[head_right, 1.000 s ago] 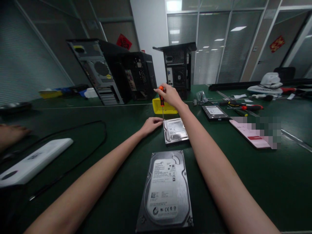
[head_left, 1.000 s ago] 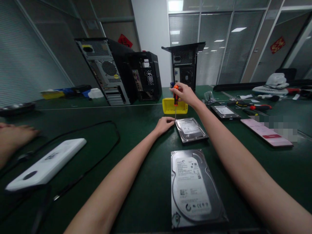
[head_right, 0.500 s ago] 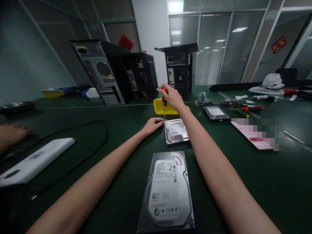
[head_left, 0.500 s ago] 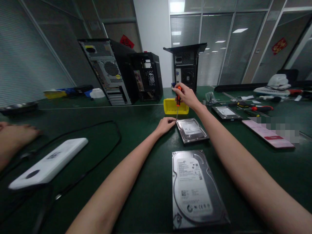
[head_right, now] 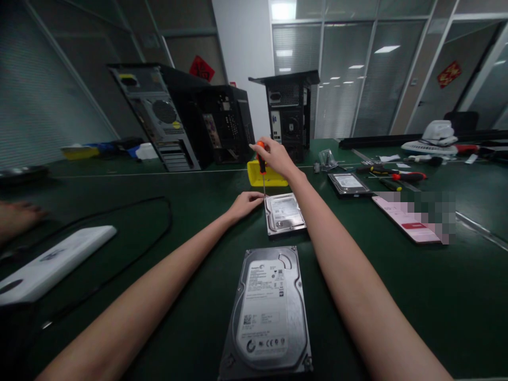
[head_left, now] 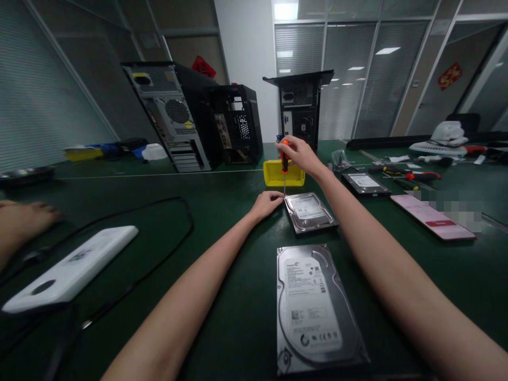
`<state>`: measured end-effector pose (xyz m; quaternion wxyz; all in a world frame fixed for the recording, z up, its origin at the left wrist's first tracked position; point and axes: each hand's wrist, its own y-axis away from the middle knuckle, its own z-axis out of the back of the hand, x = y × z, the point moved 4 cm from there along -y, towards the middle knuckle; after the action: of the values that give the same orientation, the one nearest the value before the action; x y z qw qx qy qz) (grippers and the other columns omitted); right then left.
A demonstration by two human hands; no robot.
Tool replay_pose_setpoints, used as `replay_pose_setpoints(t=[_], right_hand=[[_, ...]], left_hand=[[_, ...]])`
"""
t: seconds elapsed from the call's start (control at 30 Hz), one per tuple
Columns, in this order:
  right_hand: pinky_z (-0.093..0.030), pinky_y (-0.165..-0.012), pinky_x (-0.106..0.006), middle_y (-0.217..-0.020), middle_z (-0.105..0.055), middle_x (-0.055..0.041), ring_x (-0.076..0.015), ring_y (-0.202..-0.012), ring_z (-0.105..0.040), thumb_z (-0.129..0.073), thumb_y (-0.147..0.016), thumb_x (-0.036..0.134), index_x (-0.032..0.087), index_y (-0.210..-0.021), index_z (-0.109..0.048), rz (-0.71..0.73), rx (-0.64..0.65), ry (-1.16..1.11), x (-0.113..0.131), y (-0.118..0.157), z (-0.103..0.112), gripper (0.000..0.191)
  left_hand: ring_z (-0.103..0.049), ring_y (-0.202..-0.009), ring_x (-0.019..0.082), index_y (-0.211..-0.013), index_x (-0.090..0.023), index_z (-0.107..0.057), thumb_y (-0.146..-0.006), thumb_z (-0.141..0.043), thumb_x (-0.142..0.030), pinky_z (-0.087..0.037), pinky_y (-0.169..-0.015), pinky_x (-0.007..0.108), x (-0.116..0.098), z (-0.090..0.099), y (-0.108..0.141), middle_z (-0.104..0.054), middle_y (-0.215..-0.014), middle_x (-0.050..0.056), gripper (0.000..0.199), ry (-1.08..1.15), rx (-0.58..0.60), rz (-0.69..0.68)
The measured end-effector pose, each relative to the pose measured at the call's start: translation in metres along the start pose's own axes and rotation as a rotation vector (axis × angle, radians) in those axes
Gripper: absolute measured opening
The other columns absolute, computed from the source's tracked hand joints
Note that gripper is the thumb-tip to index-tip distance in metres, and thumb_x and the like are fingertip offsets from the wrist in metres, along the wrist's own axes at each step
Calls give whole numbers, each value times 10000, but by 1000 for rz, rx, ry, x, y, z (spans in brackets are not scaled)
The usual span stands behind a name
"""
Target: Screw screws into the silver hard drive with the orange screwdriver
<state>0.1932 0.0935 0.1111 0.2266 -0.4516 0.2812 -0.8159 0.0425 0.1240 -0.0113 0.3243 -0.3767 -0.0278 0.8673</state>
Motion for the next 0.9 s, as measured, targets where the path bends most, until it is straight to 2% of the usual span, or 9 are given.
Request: replay_pose_setpoints(t=[0.13, 0.3, 0.53, 0.63, 0.77, 0.9], right_hand=[[-545, -730, -318, -824, -664, -35, -183, -802, -660, -471, -914, 499, 198, -1064, -592, -17, 16, -23, 3, -1, -8, 357], [-485, -907, -402, -835, -669, -28, -223, -908, -659, -432, -947, 423, 268, -1290, -525, 25, -9, 126, 8, -2, -14, 388], [-420, -1000, -404, -1145, -657, -59, -234, -1109, -592, -319, -984, 401, 244, -1229, -565, 35, -28, 200, 14, 0, -10, 381], [-403, -1010, -404, -1195, -641, -70, -241, -1121, -582, -342, -977, 358, 229, -1229, -566, 26, -27, 243, 15, 1, -3, 360], [-432, -935, -392, -1036, -673, -91, -242, -991, -610, -432, -942, 379, 180, -1102, -619, 26, -34, 289, 13, -3, 3, 316], [-458, -833, -357, -817, -649, -60, -206, -811, -603, -539, -881, 410, 145, -918, -633, 34, -28, 273, 6, -12, 5, 284]], left_hand=[[-663, -999, 222, -1005, -174, -753, -813, -512, -365, -498, -885, 278, 3, -1, -2, -746, -1024, 36, 362, 12, -6, 15], [-668, -950, 214, -995, -171, -753, -843, -467, -440, -508, -821, 262, 4, -2, -3, -746, -995, 28, 420, 31, -4, 33], [-660, -955, 215, -1006, -164, -751, -823, -492, -370, -484, -875, 270, 0, 0, -1, -741, -1042, 44, 378, -13, 4, 42], [-653, -984, 217, -1013, -161, -748, -825, -487, -380, -483, -876, 268, 1, -1, -2, -737, -1061, 47, 390, 13, 7, 49], [-649, -1004, 218, -1027, -160, -744, -823, -489, -403, -494, -842, 260, 3, -2, -3, -732, -1075, 53, 407, 54, 9, 54], [-653, -993, 216, -1014, -157, -747, -823, -486, -393, -498, -825, 255, 3, -2, -3, -736, -1057, 55, 400, 55, 6, 46]])
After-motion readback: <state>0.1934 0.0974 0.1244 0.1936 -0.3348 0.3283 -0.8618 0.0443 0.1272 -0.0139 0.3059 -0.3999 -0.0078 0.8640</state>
